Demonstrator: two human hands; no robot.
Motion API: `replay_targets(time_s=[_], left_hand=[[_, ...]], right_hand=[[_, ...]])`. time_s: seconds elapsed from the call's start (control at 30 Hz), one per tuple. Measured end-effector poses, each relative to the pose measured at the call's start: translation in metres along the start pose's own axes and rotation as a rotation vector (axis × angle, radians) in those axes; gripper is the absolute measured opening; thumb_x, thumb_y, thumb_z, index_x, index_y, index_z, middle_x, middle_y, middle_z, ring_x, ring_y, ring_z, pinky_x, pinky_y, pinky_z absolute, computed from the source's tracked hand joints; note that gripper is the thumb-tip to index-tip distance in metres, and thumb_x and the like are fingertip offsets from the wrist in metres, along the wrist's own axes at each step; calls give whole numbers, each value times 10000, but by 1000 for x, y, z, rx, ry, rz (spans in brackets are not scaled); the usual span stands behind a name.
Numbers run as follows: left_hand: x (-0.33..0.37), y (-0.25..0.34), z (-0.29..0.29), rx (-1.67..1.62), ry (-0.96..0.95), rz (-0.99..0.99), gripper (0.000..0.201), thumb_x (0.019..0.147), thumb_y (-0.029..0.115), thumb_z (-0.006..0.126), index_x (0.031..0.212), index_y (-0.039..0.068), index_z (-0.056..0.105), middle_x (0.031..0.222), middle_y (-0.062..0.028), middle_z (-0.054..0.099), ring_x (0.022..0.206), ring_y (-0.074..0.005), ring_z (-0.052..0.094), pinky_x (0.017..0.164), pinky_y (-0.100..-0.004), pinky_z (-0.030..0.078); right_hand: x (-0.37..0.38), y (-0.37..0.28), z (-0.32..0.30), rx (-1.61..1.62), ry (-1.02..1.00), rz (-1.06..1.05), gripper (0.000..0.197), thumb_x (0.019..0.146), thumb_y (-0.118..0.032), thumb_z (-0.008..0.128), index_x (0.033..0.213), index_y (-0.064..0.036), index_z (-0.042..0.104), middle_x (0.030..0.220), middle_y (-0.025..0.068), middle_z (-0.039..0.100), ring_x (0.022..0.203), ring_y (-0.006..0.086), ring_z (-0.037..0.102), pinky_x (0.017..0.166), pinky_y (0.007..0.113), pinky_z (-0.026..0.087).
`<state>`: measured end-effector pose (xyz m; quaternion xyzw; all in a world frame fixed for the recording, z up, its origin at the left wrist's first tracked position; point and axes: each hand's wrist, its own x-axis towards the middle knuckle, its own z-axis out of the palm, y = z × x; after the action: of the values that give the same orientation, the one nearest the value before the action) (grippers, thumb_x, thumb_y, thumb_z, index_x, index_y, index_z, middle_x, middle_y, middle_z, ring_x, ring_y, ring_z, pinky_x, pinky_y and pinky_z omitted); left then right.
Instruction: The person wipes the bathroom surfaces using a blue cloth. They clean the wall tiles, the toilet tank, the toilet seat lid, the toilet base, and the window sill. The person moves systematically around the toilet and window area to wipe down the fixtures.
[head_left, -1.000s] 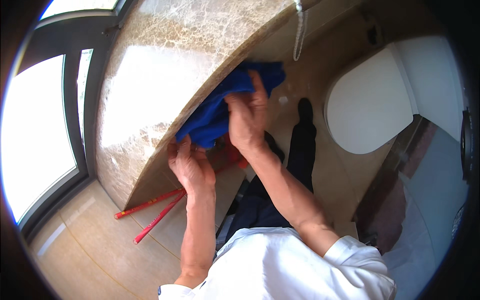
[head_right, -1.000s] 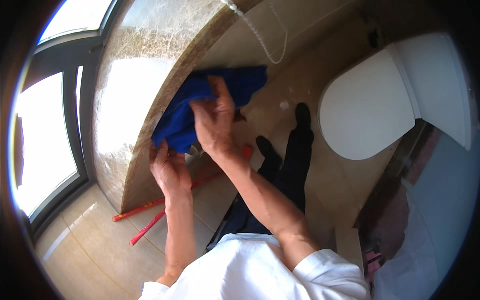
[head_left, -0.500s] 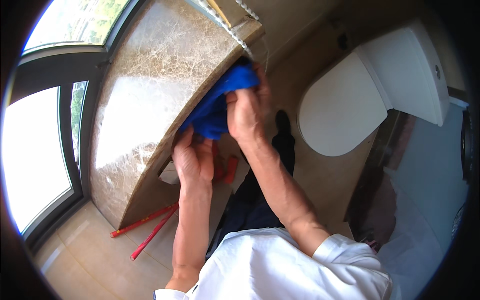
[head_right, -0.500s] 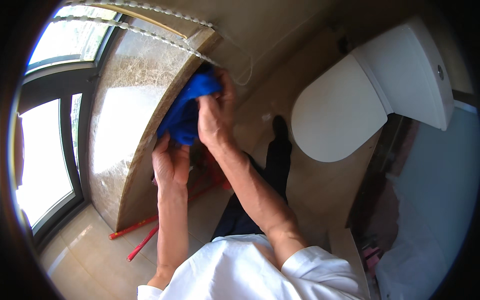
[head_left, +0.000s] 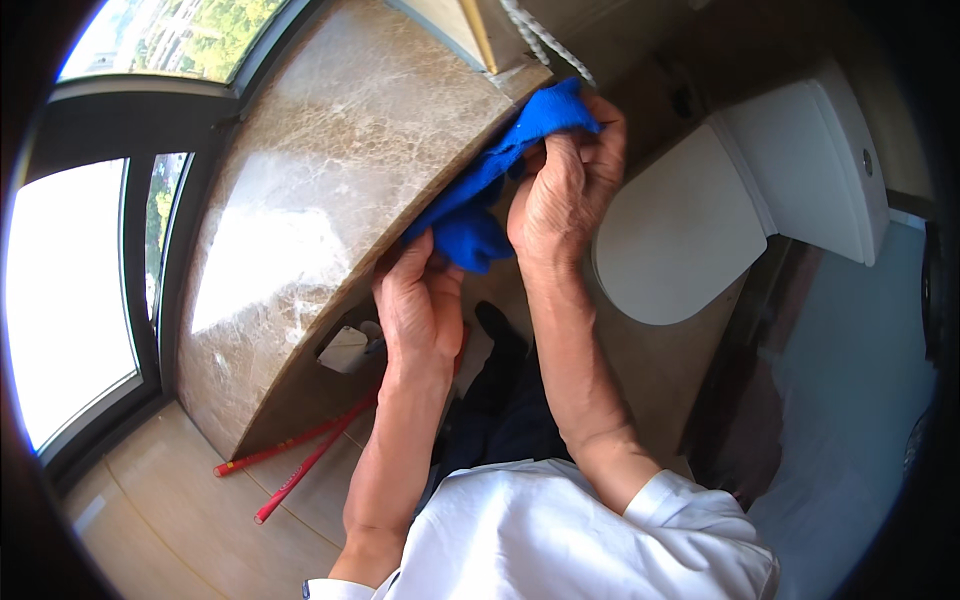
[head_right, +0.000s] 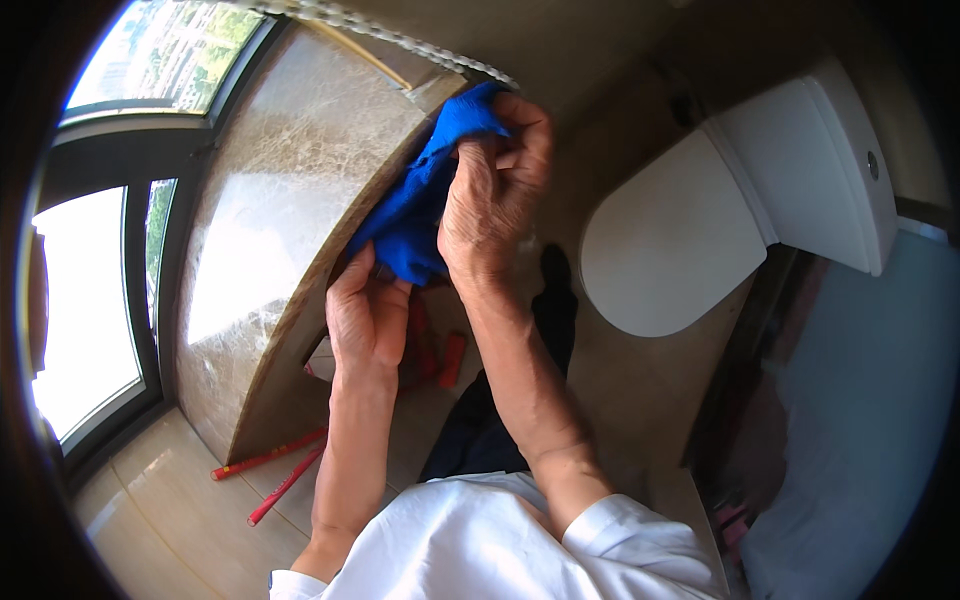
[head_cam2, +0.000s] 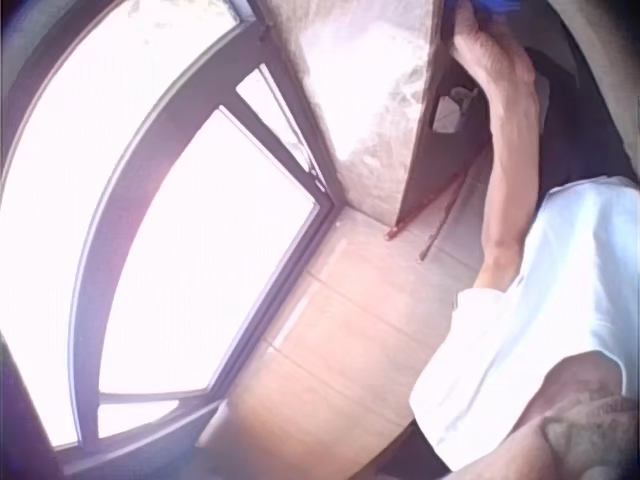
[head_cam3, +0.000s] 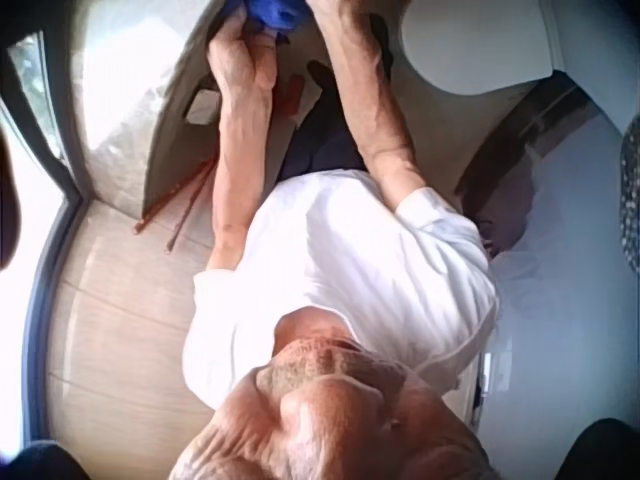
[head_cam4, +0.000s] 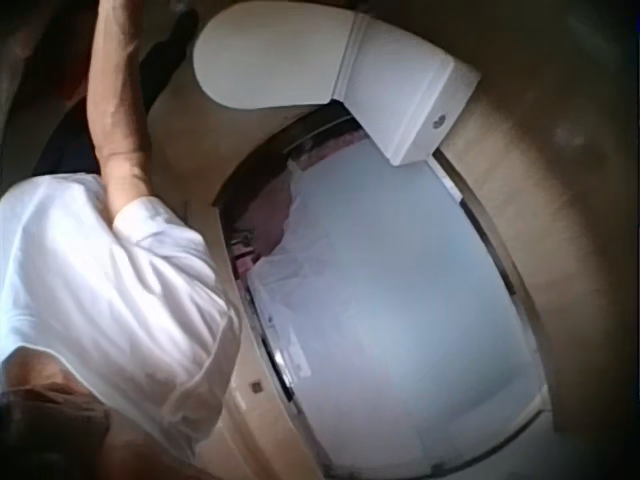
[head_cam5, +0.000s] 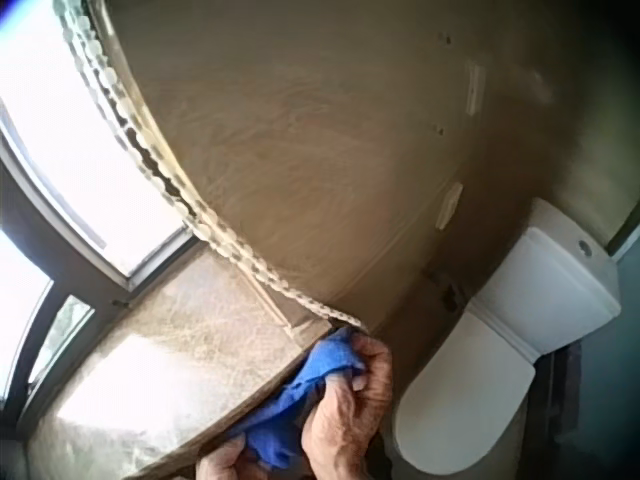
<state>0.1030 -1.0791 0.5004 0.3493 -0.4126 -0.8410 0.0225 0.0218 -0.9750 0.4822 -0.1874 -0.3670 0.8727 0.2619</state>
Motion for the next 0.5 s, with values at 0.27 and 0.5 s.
replay_targets(time_s=[0.27, 0.5], left_hand=[[2, 9, -56, -183, 81, 50, 329, 943, 33, 560, 1271, 53, 540, 1225, -87, 606, 1128, -245, 600, 923, -465, 531], [-29, 48, -162, -207, 245, 234, 387, 902, 15, 568, 1286, 51, 551, 1271, -96, 620, 1191, -255, 587, 1006, -454, 495]], right_hand=[[-73, 2, 6, -356, -220, -9, 203, 945, -14, 583, 1125, -43, 494, 964, 17, 546, 853, 68, 516, 764, 215, 436], [-175, 18, 23, -231, -266, 316, 238, 937, -60, 624, 1099, -59, 448, 969, 39, 513, 870, 84, 485, 758, 224, 438]])
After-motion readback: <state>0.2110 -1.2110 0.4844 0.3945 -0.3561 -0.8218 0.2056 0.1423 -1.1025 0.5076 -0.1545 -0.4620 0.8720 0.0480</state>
